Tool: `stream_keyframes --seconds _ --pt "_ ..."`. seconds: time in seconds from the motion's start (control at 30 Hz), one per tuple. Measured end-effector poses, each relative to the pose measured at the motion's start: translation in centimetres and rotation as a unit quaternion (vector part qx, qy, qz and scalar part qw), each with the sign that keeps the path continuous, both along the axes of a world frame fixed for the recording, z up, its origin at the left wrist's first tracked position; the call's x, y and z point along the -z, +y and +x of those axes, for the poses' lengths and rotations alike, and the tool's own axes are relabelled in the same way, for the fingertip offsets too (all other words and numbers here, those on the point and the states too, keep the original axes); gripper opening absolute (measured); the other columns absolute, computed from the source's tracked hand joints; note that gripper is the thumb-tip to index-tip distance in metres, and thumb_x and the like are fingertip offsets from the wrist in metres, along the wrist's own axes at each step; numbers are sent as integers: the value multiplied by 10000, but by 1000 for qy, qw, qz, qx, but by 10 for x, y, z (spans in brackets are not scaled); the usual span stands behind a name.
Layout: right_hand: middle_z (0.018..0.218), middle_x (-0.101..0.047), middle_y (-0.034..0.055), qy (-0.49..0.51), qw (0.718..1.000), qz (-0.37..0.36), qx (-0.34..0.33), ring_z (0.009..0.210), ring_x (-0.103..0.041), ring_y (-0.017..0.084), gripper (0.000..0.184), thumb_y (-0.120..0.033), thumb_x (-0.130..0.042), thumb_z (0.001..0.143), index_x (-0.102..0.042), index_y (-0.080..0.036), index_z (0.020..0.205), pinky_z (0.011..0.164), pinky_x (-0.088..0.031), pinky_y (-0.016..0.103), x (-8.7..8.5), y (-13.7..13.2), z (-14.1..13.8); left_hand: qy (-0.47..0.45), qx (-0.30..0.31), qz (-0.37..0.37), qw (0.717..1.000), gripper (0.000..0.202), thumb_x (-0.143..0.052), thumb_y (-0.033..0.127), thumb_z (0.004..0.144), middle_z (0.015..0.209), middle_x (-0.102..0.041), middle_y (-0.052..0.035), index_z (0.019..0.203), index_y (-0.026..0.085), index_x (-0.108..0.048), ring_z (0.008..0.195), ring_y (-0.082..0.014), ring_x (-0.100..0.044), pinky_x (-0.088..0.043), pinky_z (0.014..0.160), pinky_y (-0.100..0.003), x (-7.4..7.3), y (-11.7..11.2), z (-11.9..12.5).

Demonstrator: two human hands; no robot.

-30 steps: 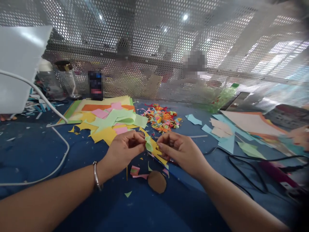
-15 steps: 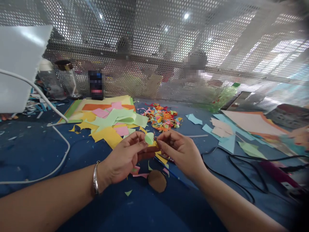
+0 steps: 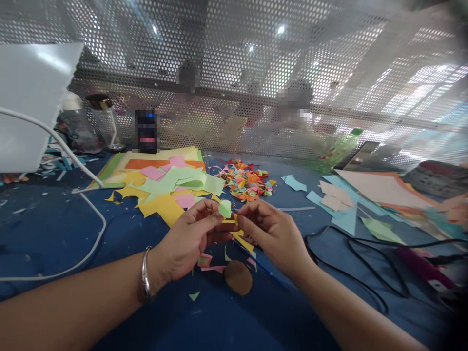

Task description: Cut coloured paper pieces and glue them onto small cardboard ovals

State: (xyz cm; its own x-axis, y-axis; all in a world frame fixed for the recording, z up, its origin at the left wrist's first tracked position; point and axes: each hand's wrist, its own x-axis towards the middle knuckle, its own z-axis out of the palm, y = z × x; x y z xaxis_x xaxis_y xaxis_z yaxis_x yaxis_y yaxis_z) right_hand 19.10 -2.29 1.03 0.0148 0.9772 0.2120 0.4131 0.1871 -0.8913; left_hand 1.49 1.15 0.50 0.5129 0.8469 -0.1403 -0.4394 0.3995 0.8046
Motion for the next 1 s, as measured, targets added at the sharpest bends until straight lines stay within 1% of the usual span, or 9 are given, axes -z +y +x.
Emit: stream_keyframes --seconds 0.2,0.47,0.53,0.67,0.73,0.8,0.87,0.93,1.0 --pt "691 -606 -8 3 1000 -1 0 546 -523 104 180 -353 -619 837 -630 -191 913 501 -442 235 0 0 -1 13 7 0 1000 186 -681 166 823 872 -729 -40 892 187 -510 796 -170 -726 -534 773 -296 -3 0 -1" --pt "658 -589 -14 -2 1000 20 2 561 -555 116 152 -337 -616 837 -637 -190 870 525 -460 249 0 -3 -1 6 3 20 1000 235 -755 202 754 811 -673 8 829 184 -533 787 -155 -699 -531 796 -301 -2 0 -1" --pt "641 -574 -17 -7 1000 23 1 549 -544 115 162 -348 -614 843 -638 -189 860 517 -455 250 -1 -4 0 25 -1 47 999 238 -772 236 751 799 -648 16 804 177 -548 765 -134 -670 -527 790 -293 -1 0 -2" --pt "636 -567 -21 8 1000 27 1 530 -528 108 176 -364 -620 854 -630 -188 859 508 -452 247 -3 -5 1 76 -23 140 987 215 -779 269 763 790 -631 18 830 175 -598 719 -96 -604 -503 750 -254 4 2 -6" --pt "641 -573 -19 19 999 34 8 531 -537 109 170 -356 -630 847 -622 -187 851 510 -459 247 -4 -6 1 90 -32 174 980 199 -779 267 766 806 -633 12 835 174 -617 731 -94 -596 -494 745 -245 7 4 -7" --pt "640 -578 -18 23 999 39 9 529 -545 110 161 -347 -633 838 -619 -186 840 508 -463 247 -6 -6 0 96 -35 193 976 191 -788 254 756 862 -640 0 811 166 -628 771 -99 -598 -494 762 -247 7 4 -7" --pt "634 -580 -19 23 999 42 8 525 -546 109 153 -339 -634 834 -619 -187 833 505 -463 246 -7 -6 0 89 -33 180 979 202 -794 253 748 933 -644 -7 800 167 -619 801 -108 -610 -505 777 -263 5 2 -6" --pt "634 -585 -19 23 999 41 7 516 -536 104 151 -336 -634 833 -617 -186 834 498 -459 243 -7 -6 -1 75 -27 134 988 227 -789 275 753 959 -643 -4 802 178 -589 811 -122 -628 -521 774 -286 1 -1 -5" --pt "641 -591 -17 23 999 41 8 505 -523 98 151 -334 -631 837 -615 -184 843 490 -451 240 -6 -6 -1 65 -14 79 995 256 -783 290 757 930 -643 3 803 189 -552 814 -139 -648 -532 771 -305 -4 -5 -3"
